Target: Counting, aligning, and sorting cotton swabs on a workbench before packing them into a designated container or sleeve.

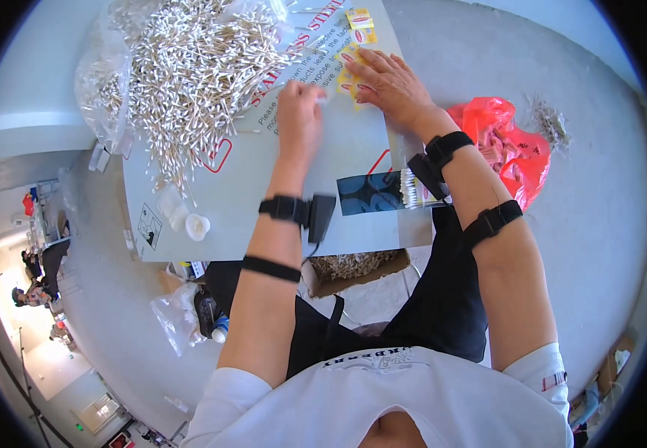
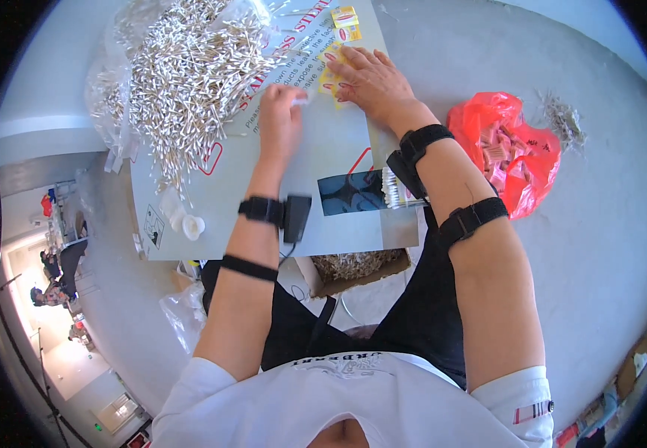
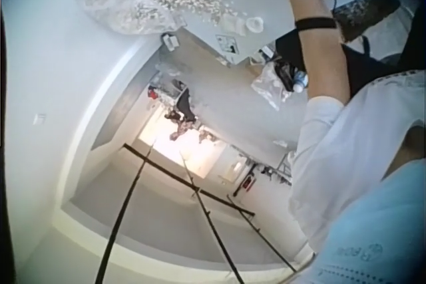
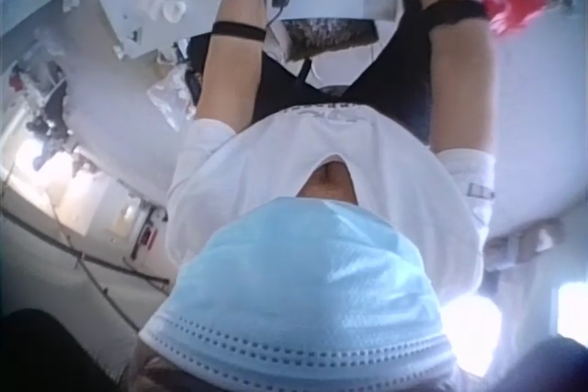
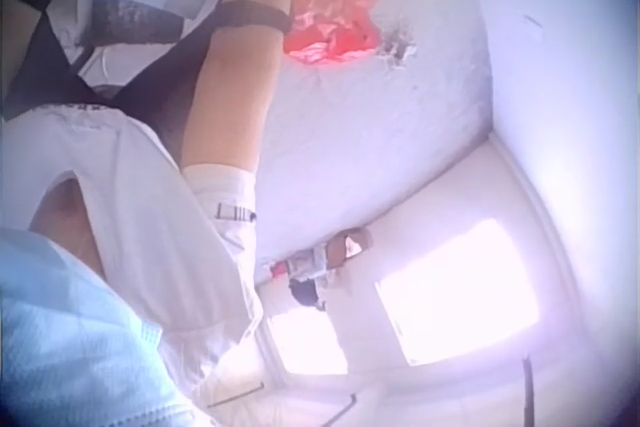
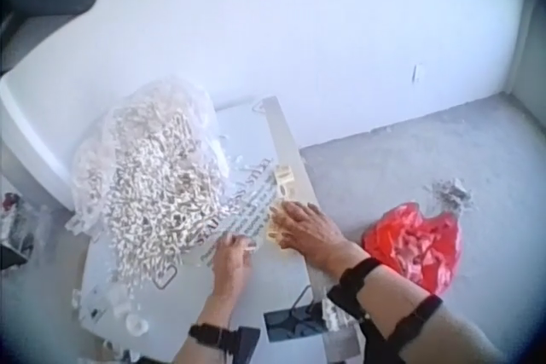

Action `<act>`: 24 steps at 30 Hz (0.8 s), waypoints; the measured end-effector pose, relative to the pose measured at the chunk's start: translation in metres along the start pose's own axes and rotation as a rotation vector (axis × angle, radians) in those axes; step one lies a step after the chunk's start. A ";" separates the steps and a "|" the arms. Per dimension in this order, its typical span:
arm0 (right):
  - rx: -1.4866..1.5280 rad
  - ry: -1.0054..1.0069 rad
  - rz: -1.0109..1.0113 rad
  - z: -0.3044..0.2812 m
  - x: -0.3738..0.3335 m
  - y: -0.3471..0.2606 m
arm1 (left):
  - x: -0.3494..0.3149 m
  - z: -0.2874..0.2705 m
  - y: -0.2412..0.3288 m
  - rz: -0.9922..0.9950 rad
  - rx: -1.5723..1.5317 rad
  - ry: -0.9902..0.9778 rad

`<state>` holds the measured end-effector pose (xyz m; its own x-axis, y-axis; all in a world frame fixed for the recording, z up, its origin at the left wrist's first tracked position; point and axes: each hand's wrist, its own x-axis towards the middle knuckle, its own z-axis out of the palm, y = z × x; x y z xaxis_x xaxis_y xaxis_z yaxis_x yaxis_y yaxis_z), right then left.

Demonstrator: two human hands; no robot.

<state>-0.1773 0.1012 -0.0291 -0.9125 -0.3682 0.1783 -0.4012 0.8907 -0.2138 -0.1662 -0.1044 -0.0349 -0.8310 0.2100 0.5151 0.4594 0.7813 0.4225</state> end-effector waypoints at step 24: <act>0.048 0.035 -0.052 0.017 0.000 0.012 | -0.120 -0.131 0.049 -0.142 -0.566 -0.645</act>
<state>-0.1835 0.1076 -0.0481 -0.8872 -0.4036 0.2234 -0.4522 0.8565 -0.2487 -0.0028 -0.1683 0.0210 -0.8289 0.5589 -0.0216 0.2827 0.4520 0.8460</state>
